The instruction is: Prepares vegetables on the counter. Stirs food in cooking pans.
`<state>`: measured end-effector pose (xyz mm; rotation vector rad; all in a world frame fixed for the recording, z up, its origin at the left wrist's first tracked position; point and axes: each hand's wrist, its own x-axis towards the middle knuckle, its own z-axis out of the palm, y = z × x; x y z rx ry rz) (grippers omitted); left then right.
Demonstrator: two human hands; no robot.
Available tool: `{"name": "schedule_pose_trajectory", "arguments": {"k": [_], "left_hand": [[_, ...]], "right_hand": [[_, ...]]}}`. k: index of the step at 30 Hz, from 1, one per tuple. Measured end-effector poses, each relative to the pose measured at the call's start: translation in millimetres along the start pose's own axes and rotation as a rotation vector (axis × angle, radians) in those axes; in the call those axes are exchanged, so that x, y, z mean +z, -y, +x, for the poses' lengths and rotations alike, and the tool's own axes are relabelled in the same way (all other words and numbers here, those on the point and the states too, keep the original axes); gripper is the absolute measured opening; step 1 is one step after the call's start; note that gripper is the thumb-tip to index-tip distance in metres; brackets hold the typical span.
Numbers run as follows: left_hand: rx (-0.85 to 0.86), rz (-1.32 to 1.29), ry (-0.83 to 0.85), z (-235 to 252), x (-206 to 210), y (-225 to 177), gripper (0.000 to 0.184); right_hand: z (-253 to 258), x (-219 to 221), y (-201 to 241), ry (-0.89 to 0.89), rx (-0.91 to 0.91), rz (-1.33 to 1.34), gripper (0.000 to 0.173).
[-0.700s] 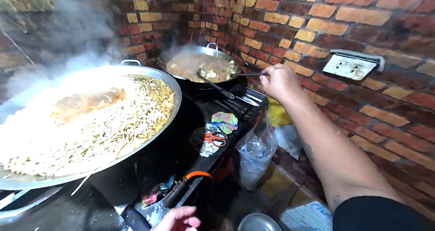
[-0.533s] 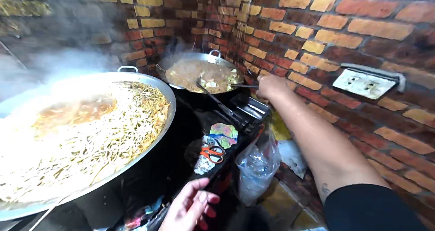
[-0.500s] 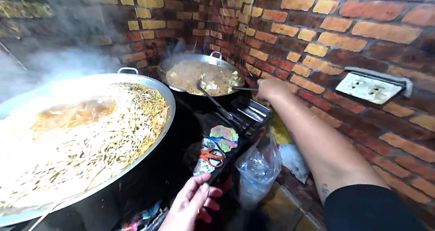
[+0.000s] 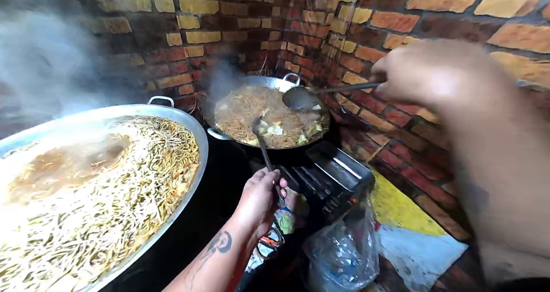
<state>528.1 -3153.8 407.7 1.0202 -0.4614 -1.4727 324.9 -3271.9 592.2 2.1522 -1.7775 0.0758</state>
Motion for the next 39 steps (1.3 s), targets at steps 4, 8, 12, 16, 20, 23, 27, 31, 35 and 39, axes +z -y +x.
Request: {"name": "schedule_pose_trajectory", "arguments": {"k": [4,8,12,16,20,23,27,31,35,39], "left_hand": [[0.029,-0.016,-0.069,-7,-10,-12,0.021],[0.022,-0.057,-0.082,-12,-14,-15,0.024],[0.053,-0.094,-0.040,-17,-14,-14,0.028],[0.054,-0.110,-0.028,-17,-14,-15,0.029],[0.070,-0.122,-0.040,-14,-9,-6,0.028],[0.104,-0.095,-0.032,-18,-6,-1,0.029],[0.131,-0.112,-0.018,-23,-5,2,0.031],[0.187,-0.084,0.013,-30,-5,5,0.033],[0.307,-0.007,0.069,-30,-11,8,0.037],[0.309,-0.014,-0.012,-25,-10,2,0.033]], "right_hand": [[-5,-7,-10,-0.097,-0.169,-0.049,0.003],[-21,16,57,0.047,-0.162,-0.160,0.014],[17,78,103,0.200,-0.207,-0.148,0.010],[64,124,112,0.210,-0.170,-0.058,0.014],[100,136,110,0.146,-0.128,0.035,0.016],[107,103,100,0.123,-0.095,0.086,0.015],[88,30,69,-0.016,-0.140,0.024,0.015],[70,-13,53,-0.104,-0.149,-0.082,0.015],[76,-13,54,-0.078,-0.134,-0.120,0.015],[93,10,50,-0.084,-0.081,-0.054,0.015]]}}
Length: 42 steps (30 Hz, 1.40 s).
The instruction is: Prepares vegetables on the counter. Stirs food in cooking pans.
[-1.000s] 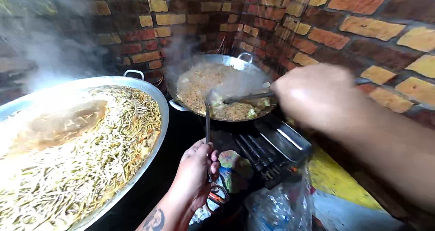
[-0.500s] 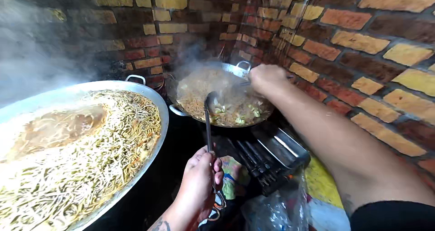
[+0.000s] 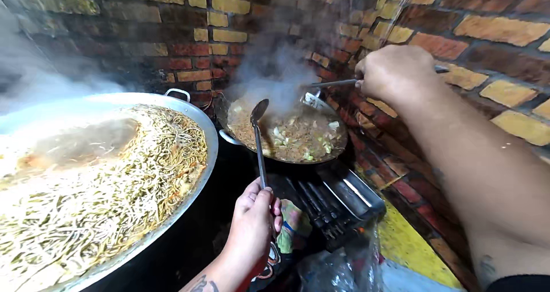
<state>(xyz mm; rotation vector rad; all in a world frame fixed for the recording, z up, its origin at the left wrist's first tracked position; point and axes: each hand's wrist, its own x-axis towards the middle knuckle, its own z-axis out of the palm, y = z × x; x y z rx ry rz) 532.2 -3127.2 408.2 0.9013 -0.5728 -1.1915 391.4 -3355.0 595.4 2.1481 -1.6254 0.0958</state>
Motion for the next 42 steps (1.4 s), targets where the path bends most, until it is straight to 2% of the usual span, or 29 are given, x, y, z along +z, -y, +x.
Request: {"name": "schedule_pose_trajectory", "arguments": {"k": [4,7,10,12,16,19,22,28,32,34,37,40,42], "left_hand": [[-0.023,0.016,-0.045,6,-3,5,0.032],[-0.021,0.012,-0.041,6,-5,6,0.033],[-0.052,-0.039,-0.058,8,-2,2,0.031],[-0.077,-0.067,-0.076,12,0,-1,0.030],[-0.091,-0.103,-0.105,19,4,-5,0.025],[-0.087,-0.158,-0.126,22,8,-5,0.023],[-0.075,-0.193,-0.135,24,14,-3,0.022],[0.000,-0.213,-0.128,20,23,-3,0.025],[-0.006,-0.206,-0.121,18,19,-2,0.028],[-0.021,-0.193,-0.123,17,18,-1,0.028],[-0.017,-0.178,-0.118,16,17,2,0.029],[-0.029,-0.172,-0.117,15,16,6,0.028],[-0.044,-0.171,-0.117,18,14,6,0.027]], "right_hand": [[14,51,1,0.075,0.148,0.097,0.017],[33,102,8,0.194,0.275,0.198,0.021],[52,143,23,0.283,0.303,0.370,0.033],[57,150,39,0.322,0.297,0.452,0.036],[56,144,43,0.345,0.188,0.388,0.037],[37,136,34,0.259,0.109,0.352,0.030],[1,114,28,0.181,0.019,0.274,0.026],[-86,43,36,0.063,-0.164,0.005,0.012],[-130,19,48,0.045,-0.256,-0.153,0.018],[-128,26,67,0.174,-0.261,-0.182,0.023],[-88,64,93,0.359,-0.252,-0.119,0.026],[-54,89,80,0.309,-0.218,0.006,0.020],[-47,72,55,0.168,-0.156,0.067,0.012]]}}
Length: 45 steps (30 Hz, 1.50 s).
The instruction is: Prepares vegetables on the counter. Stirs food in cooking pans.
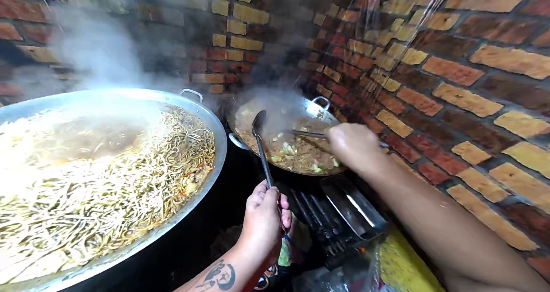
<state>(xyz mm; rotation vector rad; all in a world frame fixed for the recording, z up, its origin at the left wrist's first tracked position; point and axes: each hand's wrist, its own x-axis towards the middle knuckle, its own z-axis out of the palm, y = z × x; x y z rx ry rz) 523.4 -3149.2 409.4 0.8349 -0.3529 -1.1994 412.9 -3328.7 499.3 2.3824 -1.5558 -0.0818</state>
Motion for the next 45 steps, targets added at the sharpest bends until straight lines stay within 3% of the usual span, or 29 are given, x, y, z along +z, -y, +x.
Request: {"name": "schedule_pose_trajectory", "arguments": {"k": [3,6,12,16,20,23,28,33,39,45], "left_hand": [[-0.010,0.013,0.014,6,-2,1,0.027],[-0.026,-0.001,0.015,9,1,0,0.025],[-0.052,-0.021,-0.004,15,3,-3,0.023],[-0.052,-0.040,-0.003,15,2,-6,0.022],[-0.053,-0.055,0.006,9,4,-10,0.023],[-0.036,-0.053,0.027,3,2,-11,0.025],[-0.043,-0.057,0.046,-5,-5,-14,0.026],[-0.031,-0.028,0.051,-6,-9,-10,0.027],[-0.027,-0.069,0.026,-6,-6,-9,0.026],[-0.011,-0.101,0.018,-7,1,-3,0.024]], "right_hand": [[-23,-45,-34,-0.181,0.078,0.003,0.011],[-32,-68,-35,-0.162,0.204,-0.051,0.012],[41,17,-5,0.054,0.153,-0.024,0.018],[39,-5,-42,-0.037,0.131,-0.028,0.013],[22,-36,-70,-0.154,0.232,-0.029,0.016],[38,-16,-71,-0.133,0.322,0.027,0.020],[99,58,-67,0.047,0.428,0.223,0.027],[123,56,-26,0.133,0.379,0.374,0.033],[98,35,-17,0.052,0.217,0.326,0.029],[6,4,0,-0.079,0.020,0.011,0.018]]}}
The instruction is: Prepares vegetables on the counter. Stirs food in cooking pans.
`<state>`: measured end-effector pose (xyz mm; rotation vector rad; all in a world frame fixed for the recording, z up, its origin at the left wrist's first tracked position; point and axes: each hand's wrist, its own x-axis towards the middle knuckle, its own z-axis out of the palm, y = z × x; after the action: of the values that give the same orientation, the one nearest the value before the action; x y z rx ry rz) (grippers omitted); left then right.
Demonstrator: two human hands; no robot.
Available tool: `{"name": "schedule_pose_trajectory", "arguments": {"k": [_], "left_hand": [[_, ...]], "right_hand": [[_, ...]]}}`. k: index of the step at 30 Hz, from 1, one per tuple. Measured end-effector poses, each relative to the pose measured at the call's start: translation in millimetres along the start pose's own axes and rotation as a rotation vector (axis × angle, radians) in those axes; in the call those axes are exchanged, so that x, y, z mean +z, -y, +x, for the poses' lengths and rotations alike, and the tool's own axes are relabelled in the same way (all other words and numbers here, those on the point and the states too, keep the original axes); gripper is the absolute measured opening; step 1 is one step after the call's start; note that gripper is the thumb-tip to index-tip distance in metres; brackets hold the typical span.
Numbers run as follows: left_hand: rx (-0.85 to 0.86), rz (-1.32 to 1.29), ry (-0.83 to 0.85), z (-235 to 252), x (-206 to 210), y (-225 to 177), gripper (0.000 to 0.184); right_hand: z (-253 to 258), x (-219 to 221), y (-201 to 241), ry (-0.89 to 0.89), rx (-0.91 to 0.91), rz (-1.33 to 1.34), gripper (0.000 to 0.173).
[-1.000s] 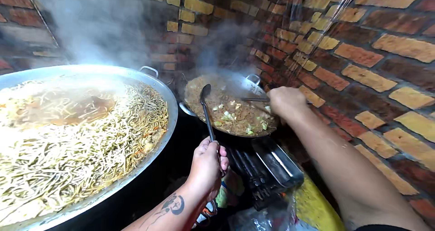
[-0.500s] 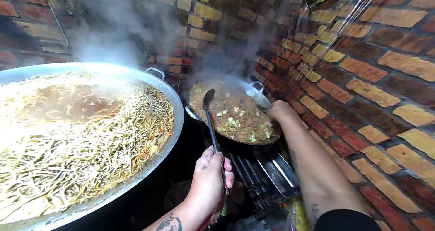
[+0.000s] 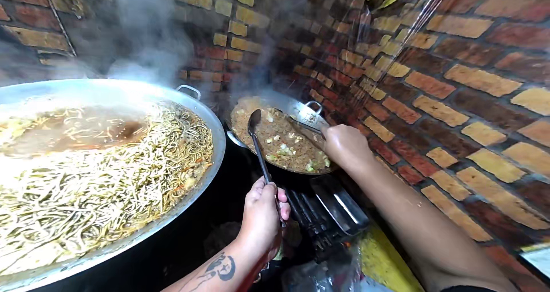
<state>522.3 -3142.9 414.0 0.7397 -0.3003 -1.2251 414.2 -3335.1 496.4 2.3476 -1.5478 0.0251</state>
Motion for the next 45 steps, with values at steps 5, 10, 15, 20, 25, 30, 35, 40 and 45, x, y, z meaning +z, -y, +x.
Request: {"name": "schedule_pose_trajectory", "arguments": {"k": [5,10,15,20,25,30,35,40,45], "left_hand": [[-0.003,-0.008,0.005,3,1,1,0.022],[-0.027,-0.022,0.007,7,1,4,0.022],[-0.028,-0.001,0.003,10,0,6,0.024],[-0.020,0.034,0.009,11,-1,8,0.026],[-0.048,0.032,-0.006,12,2,14,0.025],[-0.051,0.017,-0.004,15,1,14,0.025],[-0.054,-0.002,-0.001,17,2,10,0.025],[-0.097,0.034,0.014,15,-2,10,0.027],[-0.165,0.033,0.026,4,-8,3,0.028]], "right_hand": [[-62,-16,-28,-0.136,-0.160,-0.154,0.018],[-100,-58,-57,-0.166,-0.069,-0.228,0.017],[-84,-39,-10,0.062,0.013,-0.249,0.014],[-16,11,16,0.237,0.101,-0.142,0.021],[37,51,1,0.118,0.148,-0.014,0.018],[29,-11,-28,0.027,0.172,-0.034,0.015],[-5,-61,-56,-0.137,0.141,-0.094,0.012],[22,-34,-56,-0.069,0.270,-0.059,0.018],[64,40,-49,0.090,0.415,0.132,0.021]]}}
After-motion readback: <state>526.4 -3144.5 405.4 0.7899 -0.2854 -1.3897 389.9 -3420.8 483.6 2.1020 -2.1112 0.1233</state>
